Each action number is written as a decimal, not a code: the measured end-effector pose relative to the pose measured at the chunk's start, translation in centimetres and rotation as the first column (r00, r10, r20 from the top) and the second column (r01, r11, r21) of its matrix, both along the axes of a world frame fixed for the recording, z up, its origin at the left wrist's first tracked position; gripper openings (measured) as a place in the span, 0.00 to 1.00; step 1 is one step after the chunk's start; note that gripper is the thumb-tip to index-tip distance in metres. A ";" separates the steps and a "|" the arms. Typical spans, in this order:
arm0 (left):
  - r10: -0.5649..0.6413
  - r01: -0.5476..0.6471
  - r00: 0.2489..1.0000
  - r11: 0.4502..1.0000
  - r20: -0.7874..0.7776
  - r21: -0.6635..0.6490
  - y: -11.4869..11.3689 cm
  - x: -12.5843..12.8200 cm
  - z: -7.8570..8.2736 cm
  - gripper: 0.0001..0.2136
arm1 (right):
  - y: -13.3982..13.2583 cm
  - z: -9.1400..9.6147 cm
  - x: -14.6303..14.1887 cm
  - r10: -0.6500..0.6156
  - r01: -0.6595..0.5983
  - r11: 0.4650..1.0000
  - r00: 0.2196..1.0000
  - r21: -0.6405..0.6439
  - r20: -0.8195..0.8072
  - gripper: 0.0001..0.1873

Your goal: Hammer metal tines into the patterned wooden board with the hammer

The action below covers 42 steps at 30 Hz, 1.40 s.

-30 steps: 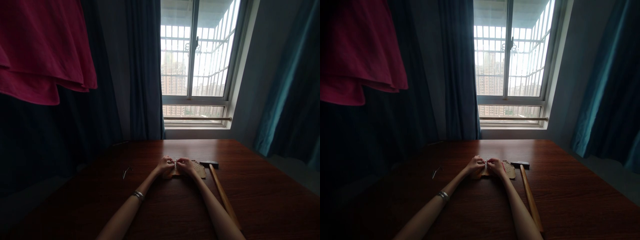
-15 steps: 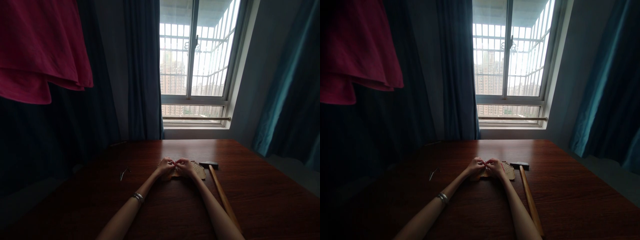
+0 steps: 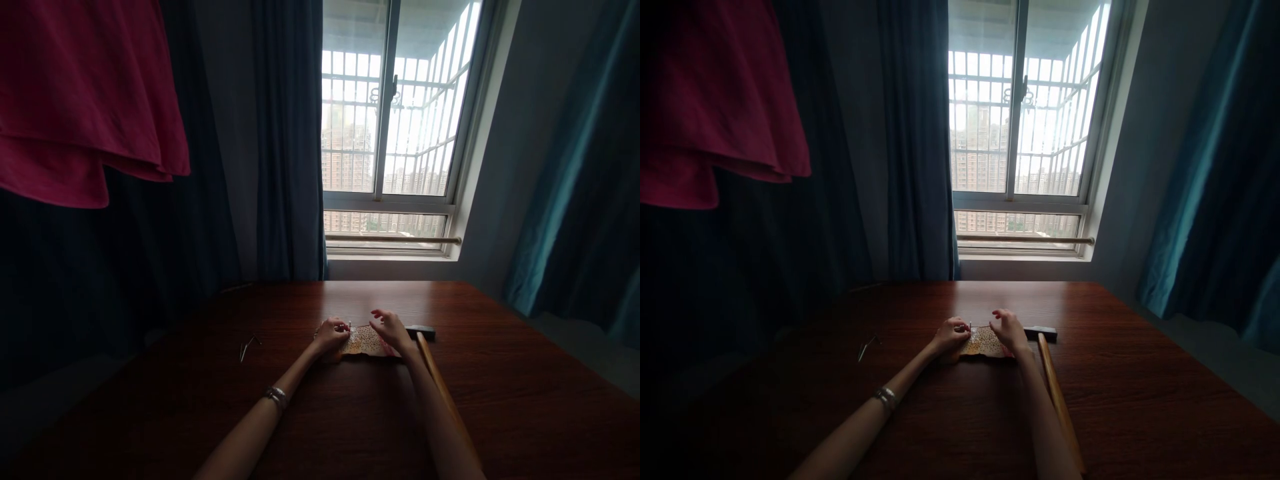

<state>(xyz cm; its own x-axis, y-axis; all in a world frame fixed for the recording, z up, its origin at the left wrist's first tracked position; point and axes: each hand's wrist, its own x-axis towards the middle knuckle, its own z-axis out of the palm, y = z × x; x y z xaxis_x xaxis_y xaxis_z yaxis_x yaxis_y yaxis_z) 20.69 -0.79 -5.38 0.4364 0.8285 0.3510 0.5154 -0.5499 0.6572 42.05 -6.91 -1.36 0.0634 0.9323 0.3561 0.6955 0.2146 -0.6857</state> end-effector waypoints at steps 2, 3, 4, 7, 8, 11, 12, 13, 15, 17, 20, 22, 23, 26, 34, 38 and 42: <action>0.000 0.000 1.000 1.000 -0.003 -0.012 -0.1 0.0 0.1 0.09 | -2.0 0.5 2.2 -0.086 0.087 0.996 0.996 -0.028 0.038 0.19; -0.003 0.003 1.000 1.000 -0.003 -0.015 -0.1 0.0 0.2 0.09 | -3.2 0.4 3.3 -0.171 0.178 0.981 0.980 -0.069 0.107 0.20; -0.007 0.007 1.000 1.000 -0.003 -0.017 -0.1 0.0 0.2 0.10 | -4.6 0.2 4.3 -0.230 0.251 0.962 0.957 -0.108 0.178 0.21; -0.006 0.006 1.000 1.000 -0.012 -0.018 -0.2 0.0 0.3 0.10 | -8.8 -1.5 6.1 -0.376 0.452 0.879 0.852 -0.151 0.364 0.24; -0.004 0.003 1.000 1.000 -0.018 -0.020 -0.2 0.0 0.4 0.10 | -10.1 -2.2 6.4 -0.404 0.500 0.851 0.818 -0.160 0.409 0.25; 0.009 -0.010 0.999 0.999 -0.031 -0.031 -0.2 0.0 0.4 0.10 | -13.4 -4.0 6.4 -0.455 0.587 0.793 0.749 -0.162 0.482 0.27; 0.011 -0.012 0.999 0.999 -0.033 -0.033 -0.2 0.0 0.4 0.10 | -14.2 -4.4 6.2 -0.456 0.591 0.792 0.739 -0.152 0.496 0.26; 0.011 -0.012 0.999 0.999 -0.033 -0.035 -0.2 0.0 0.4 0.10 | -14.8 -4.7 6.0 -0.452 0.588 0.797 0.733 -0.138 0.508 0.25; 0.016 -0.017 0.999 0.999 -0.033 -0.031 -0.1 0.0 0.2 0.10 | -15.5 -5.1 5.6 -0.440 0.579 0.808 0.716 -0.108 0.543 0.23; 0.019 -0.020 0.999 0.999 -0.034 -0.026 0.0 0.0 0.1 0.10 | -15.7 -5.4 5.5 -0.428 0.576 0.813 0.692 -0.087 0.581 0.21; 0.005 -0.006 1.000 0.999 -0.023 -0.038 0.2 0.1 -0.2 0.10 | -15.6 -5.5 5.7 -0.424 0.563 0.822 0.701 -0.080 0.574 0.20; -0.013 0.012 1.000 0.999 -0.006 -0.053 0.3 0.1 -0.3 0.11 | -15.4 -5.5 6.0 -0.435 0.542 0.835 0.755 -0.093 0.491 0.20; -0.016 0.016 1.000 0.998 0.000 -0.059 0.3 0.1 -0.4 0.11 | -15.2 -5.4 6.3 -0.451 0.537 0.837 0.784 -0.103 0.427 0.19; -0.005 0.005 1.000 0.998 0.007 -0.064 0.3 0.1 -0.4 0.12 | -14.8 -4.8 6.8 -0.529 0.545 0.829 0.837 -0.123 0.141 0.19; 0.005 -0.005 1.000 0.997 0.000 -0.071 -0.2 0.0 0.2 0.11 | -15.0 0.7 5.3 -0.091 -0.022 0.994 0.377 -0.107 -0.922 0.20; 0.003 -0.003 1.000 0.997 -0.005 -0.082 -0.3 -0.1 0.4 0.11 | -14.6 2.7 3.1 0.002 -0.382 0.924 0.066 -0.023 -0.998 0.12; 0.010 -0.010 1.000 0.997 -0.003 -0.076 -0.3 -0.1 0.2 0.11 | -12.9 2.9 0.4 -0.061 -0.459 0.874 0.220 -0.158 -0.974 0.15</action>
